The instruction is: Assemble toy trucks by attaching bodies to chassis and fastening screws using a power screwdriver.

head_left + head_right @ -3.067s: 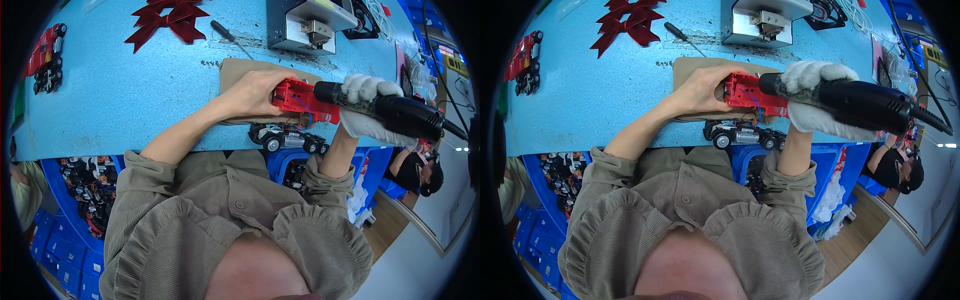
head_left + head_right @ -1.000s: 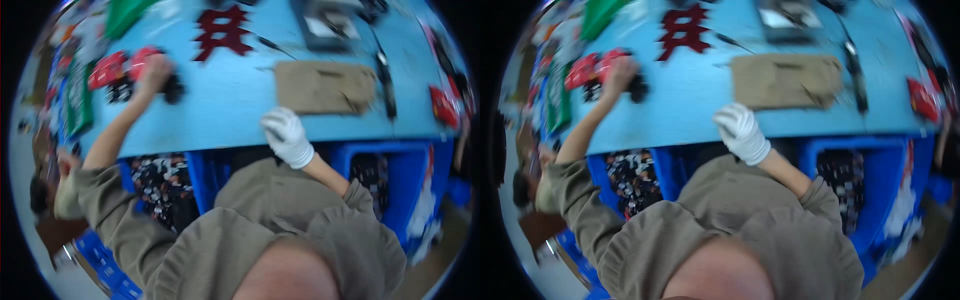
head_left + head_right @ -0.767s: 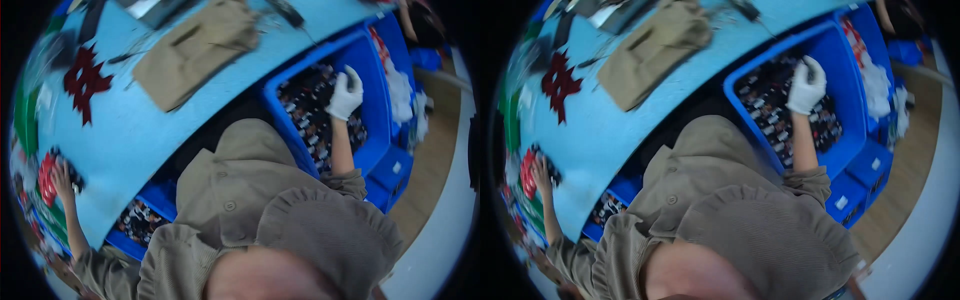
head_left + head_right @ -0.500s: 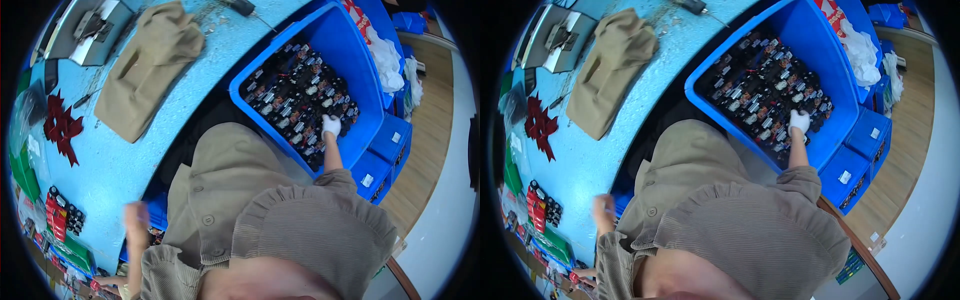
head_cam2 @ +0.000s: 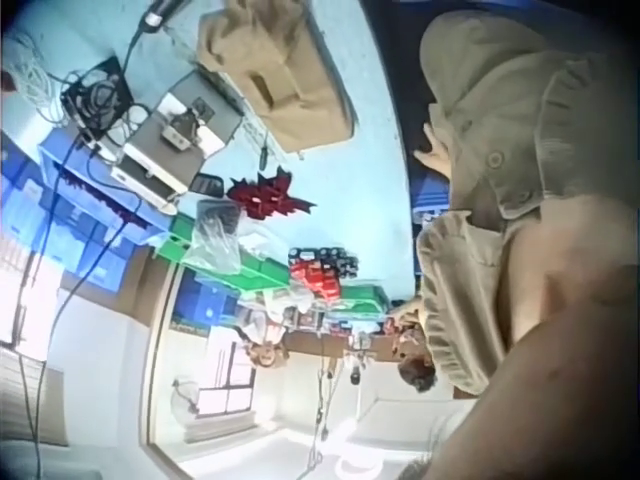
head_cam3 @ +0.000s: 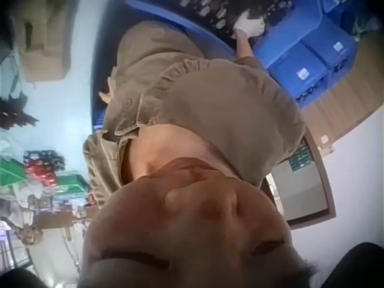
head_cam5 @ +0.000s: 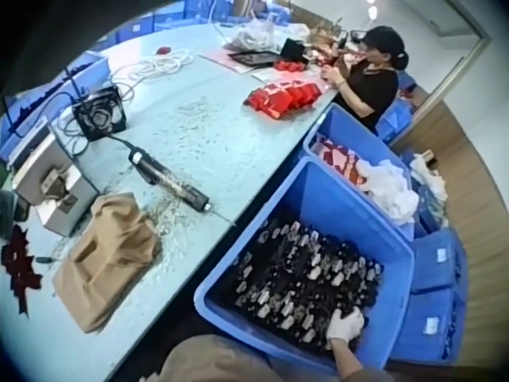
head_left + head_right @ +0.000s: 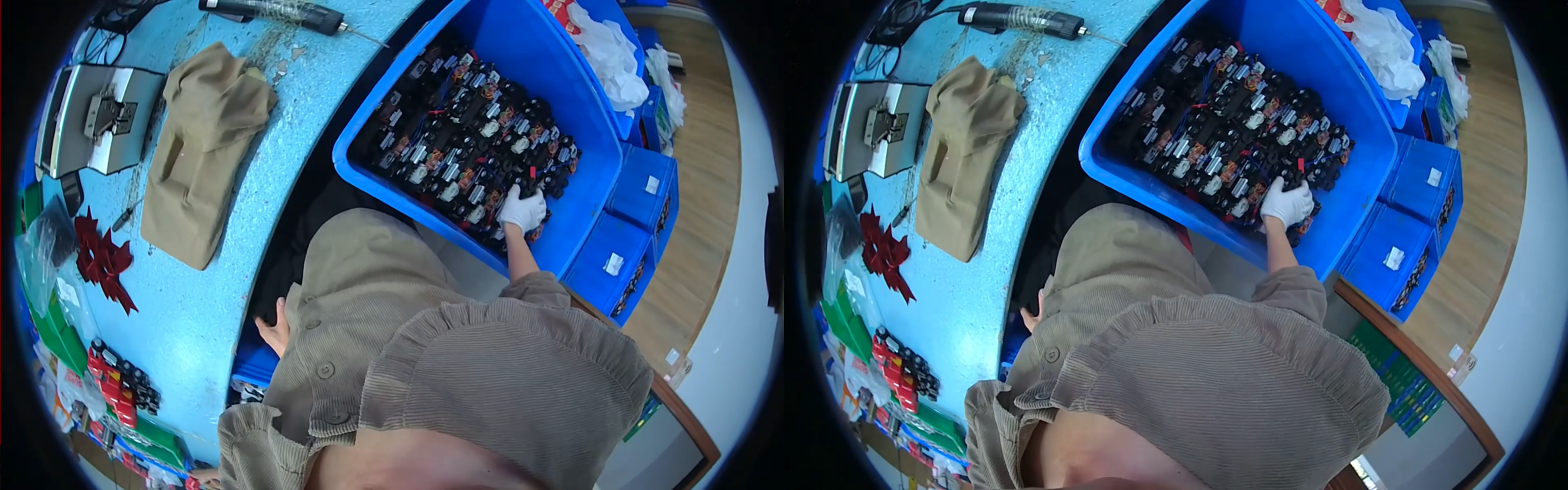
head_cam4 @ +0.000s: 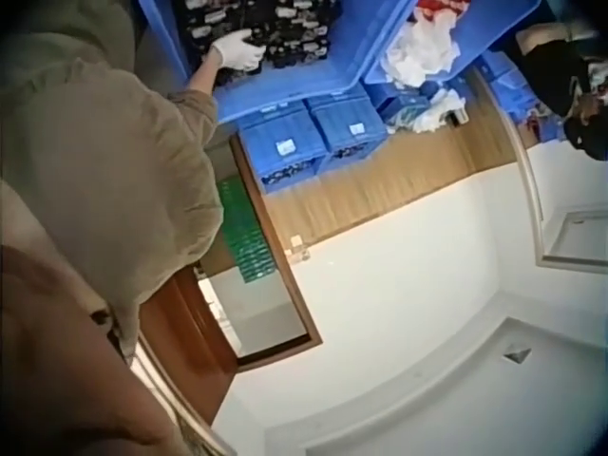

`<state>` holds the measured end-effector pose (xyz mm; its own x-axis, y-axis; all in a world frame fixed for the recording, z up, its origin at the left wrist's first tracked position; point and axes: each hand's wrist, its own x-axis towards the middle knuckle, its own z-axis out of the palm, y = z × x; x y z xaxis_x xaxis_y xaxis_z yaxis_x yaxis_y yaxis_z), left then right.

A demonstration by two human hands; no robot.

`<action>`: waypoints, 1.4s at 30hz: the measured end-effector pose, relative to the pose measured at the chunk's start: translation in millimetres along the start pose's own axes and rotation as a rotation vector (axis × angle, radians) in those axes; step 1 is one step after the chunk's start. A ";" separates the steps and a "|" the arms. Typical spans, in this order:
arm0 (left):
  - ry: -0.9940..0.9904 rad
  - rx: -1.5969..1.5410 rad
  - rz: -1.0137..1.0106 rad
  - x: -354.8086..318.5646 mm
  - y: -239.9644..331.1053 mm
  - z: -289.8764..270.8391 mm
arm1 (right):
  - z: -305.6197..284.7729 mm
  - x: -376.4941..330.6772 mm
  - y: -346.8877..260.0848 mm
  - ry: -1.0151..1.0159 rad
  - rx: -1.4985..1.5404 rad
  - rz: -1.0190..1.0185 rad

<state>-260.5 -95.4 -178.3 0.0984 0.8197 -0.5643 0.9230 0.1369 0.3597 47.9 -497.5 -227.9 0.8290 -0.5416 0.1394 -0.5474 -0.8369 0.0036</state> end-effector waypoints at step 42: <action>-0.514 -1.019 0.983 15.6 198.4 -144.9 | -274.3 -189.6 -372.5 -1.998 1.900 -0.341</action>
<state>-129.7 25.2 -8.1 0.8219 0.5628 0.0876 -0.2113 0.1585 0.9645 63.2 -61.2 16.0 0.5309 0.8414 -0.1005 -0.7411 0.4035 -0.5365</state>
